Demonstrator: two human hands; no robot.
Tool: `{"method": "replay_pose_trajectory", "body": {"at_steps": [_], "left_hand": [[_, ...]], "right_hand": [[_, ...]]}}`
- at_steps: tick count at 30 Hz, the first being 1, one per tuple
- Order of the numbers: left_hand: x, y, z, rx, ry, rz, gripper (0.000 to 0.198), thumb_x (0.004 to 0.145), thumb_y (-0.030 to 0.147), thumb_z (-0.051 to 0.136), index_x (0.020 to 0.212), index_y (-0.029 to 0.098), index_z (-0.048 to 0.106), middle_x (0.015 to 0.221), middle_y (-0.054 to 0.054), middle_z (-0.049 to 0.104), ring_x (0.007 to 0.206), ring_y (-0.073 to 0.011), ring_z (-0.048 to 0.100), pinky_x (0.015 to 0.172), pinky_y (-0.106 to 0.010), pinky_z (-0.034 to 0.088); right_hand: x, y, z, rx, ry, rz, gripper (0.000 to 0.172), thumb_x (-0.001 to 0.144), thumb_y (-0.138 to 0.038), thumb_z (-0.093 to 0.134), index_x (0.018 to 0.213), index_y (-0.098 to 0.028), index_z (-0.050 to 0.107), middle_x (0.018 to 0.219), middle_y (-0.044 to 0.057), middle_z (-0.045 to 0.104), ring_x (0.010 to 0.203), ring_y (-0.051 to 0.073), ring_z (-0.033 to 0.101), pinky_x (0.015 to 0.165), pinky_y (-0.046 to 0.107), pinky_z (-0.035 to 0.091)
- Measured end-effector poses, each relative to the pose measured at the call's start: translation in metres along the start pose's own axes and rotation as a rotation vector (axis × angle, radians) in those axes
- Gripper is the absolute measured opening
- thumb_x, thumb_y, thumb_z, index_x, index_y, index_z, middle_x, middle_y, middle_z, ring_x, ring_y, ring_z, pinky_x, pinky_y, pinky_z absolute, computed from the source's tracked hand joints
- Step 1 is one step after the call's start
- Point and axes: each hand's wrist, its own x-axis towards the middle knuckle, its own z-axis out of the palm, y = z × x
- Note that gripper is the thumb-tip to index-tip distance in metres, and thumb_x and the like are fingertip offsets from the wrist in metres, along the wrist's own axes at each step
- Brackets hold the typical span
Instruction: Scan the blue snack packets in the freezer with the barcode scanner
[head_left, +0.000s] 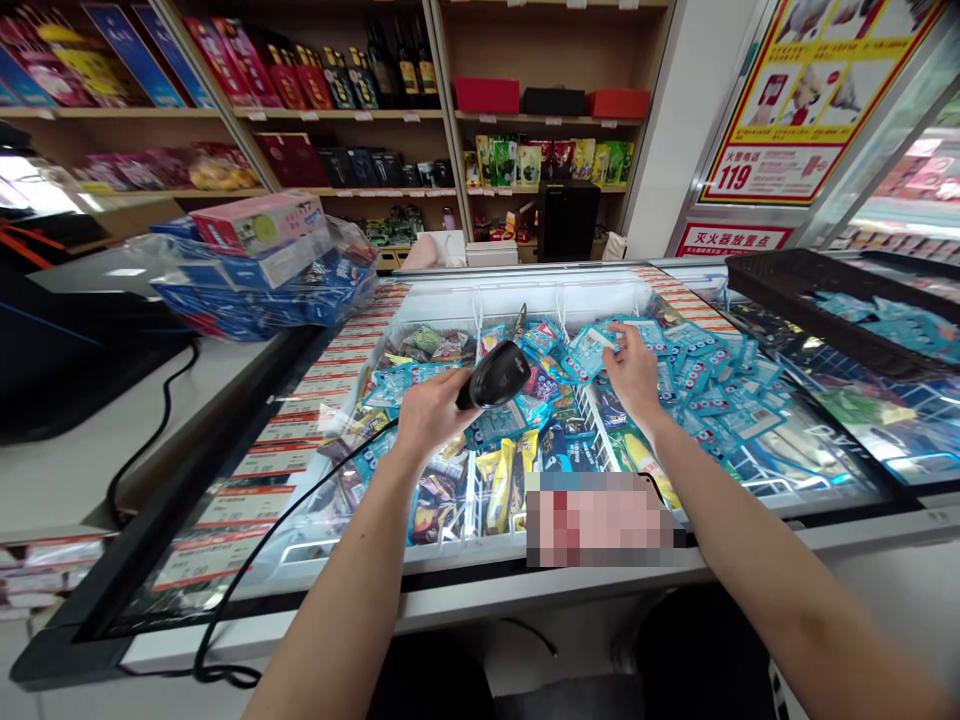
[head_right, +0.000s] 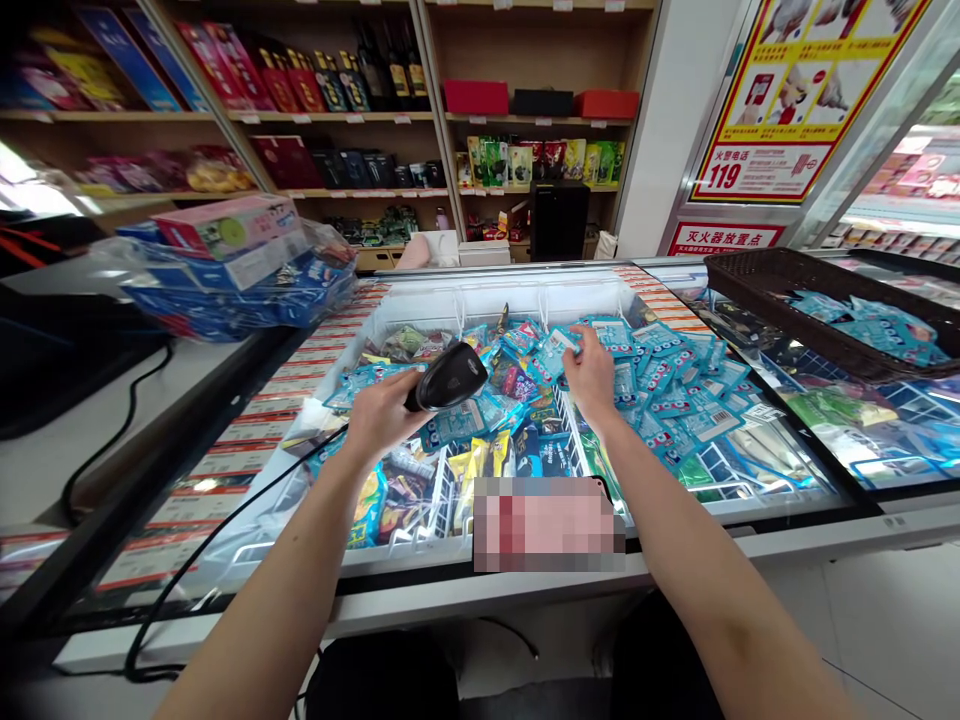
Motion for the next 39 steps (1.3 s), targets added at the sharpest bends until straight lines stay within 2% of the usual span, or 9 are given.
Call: {"method": "replay_pose_trajectory", "body": {"at_steps": [3, 9, 12, 17, 23, 29, 33, 36, 39], "left_hand": [[-0.001, -0.005, 0.001, 0.006, 0.016, -0.028, 0.033, 0.076, 0.041, 0.053, 0.102, 0.022, 0.06, 0.099, -0.003, 0.067, 0.087, -0.0206, 0.062, 0.064, -0.026, 0.04], [0.0, -0.009, 0.002, 0.024, 0.005, -0.059, 0.034, 0.075, 0.041, 0.053, 0.103, 0.022, 0.059, 0.1, -0.003, 0.067, 0.089, -0.0215, 0.062, 0.067, -0.027, 0.042], [0.0, -0.009, 0.002, 0.045, -0.002, -0.071, 0.035, 0.075, 0.041, 0.053, 0.104, 0.023, 0.059, 0.1, -0.003, 0.067, 0.089, -0.0221, 0.062, 0.066, -0.027, 0.042], [-0.001, -0.011, 0.001, 0.064, 0.007, -0.081, 0.035, 0.076, 0.042, 0.052, 0.105, 0.024, 0.059, 0.1, -0.003, 0.067, 0.091, -0.0221, 0.062, 0.066, -0.028, 0.041], [-0.002, -0.019, -0.002, 0.108, 0.041, -0.158, 0.033, 0.075, 0.043, 0.053, 0.1, 0.023, 0.06, 0.095, -0.003, 0.067, 0.087, -0.0221, 0.062, 0.061, -0.027, 0.039], [-0.004, -0.023, -0.002, 0.143, 0.063, -0.208, 0.036, 0.074, 0.042, 0.055, 0.104, 0.024, 0.059, 0.095, -0.004, 0.067, 0.082, -0.0227, 0.062, 0.058, -0.028, 0.037], [-0.004, -0.022, -0.002, 0.154, 0.061, -0.213, 0.036, 0.074, 0.042, 0.056, 0.105, 0.023, 0.058, 0.094, -0.005, 0.067, 0.082, -0.0231, 0.062, 0.058, -0.028, 0.037], [-0.004, -0.021, -0.002, 0.146, 0.039, -0.212, 0.037, 0.073, 0.041, 0.057, 0.105, 0.024, 0.058, 0.097, -0.005, 0.067, 0.084, -0.0237, 0.062, 0.058, -0.028, 0.037], [-0.004, -0.021, -0.001, 0.129, 0.026, -0.2, 0.036, 0.073, 0.041, 0.057, 0.105, 0.024, 0.058, 0.098, -0.005, 0.067, 0.087, -0.0242, 0.062, 0.059, -0.029, 0.038]], "right_hand": [[0.005, 0.01, -0.01, -0.202, 0.046, 0.017, 0.029, 0.082, -0.021, 0.04, 0.107, -0.019, 0.054, 0.077, 0.006, 0.059, 0.076, 0.022, 0.055, 0.078, 0.037, 0.043], [0.004, 0.013, -0.022, -0.447, 0.072, -0.008, 0.028, 0.081, -0.015, 0.041, 0.101, -0.018, 0.06, 0.099, 0.013, 0.057, 0.097, 0.026, 0.046, 0.085, 0.04, 0.037], [0.002, 0.006, -0.02, -0.467, 0.061, -0.064, 0.026, 0.084, -0.02, 0.041, 0.102, -0.018, 0.061, 0.105, 0.013, 0.055, 0.1, 0.028, 0.044, 0.084, 0.041, 0.035], [-0.004, 0.001, -0.01, -0.444, -0.116, -0.207, 0.027, 0.082, -0.04, 0.052, 0.097, -0.02, 0.063, 0.102, 0.01, 0.058, 0.099, 0.027, 0.045, 0.086, 0.042, 0.033], [-0.007, -0.004, -0.007, -0.422, -0.165, -0.218, 0.023, 0.08, -0.035, 0.057, 0.097, -0.021, 0.065, 0.108, 0.01, 0.058, 0.106, 0.029, 0.045, 0.089, 0.046, 0.032], [-0.018, -0.035, -0.005, 0.01, -0.584, -0.564, 0.037, 0.088, -0.039, 0.047, 0.123, -0.031, 0.052, 0.124, 0.0, 0.056, 0.117, 0.021, 0.045, 0.1, 0.042, 0.034], [-0.028, -0.051, -0.003, 0.119, -0.851, -0.725, 0.044, 0.086, -0.04, 0.051, 0.129, -0.041, 0.043, 0.138, -0.006, 0.043, 0.125, 0.02, 0.039, 0.106, 0.045, 0.028], [-0.029, -0.05, -0.001, 0.099, -0.93, -0.736, 0.035, 0.084, -0.042, 0.054, 0.119, -0.041, 0.054, 0.138, -0.008, 0.042, 0.129, 0.022, 0.036, 0.107, 0.047, 0.026], [-0.024, -0.04, 0.001, 0.078, -0.867, -0.643, 0.023, 0.085, -0.044, 0.052, 0.1, -0.034, 0.066, 0.127, -0.004, 0.054, 0.121, 0.021, 0.045, 0.101, 0.045, 0.035]]}}
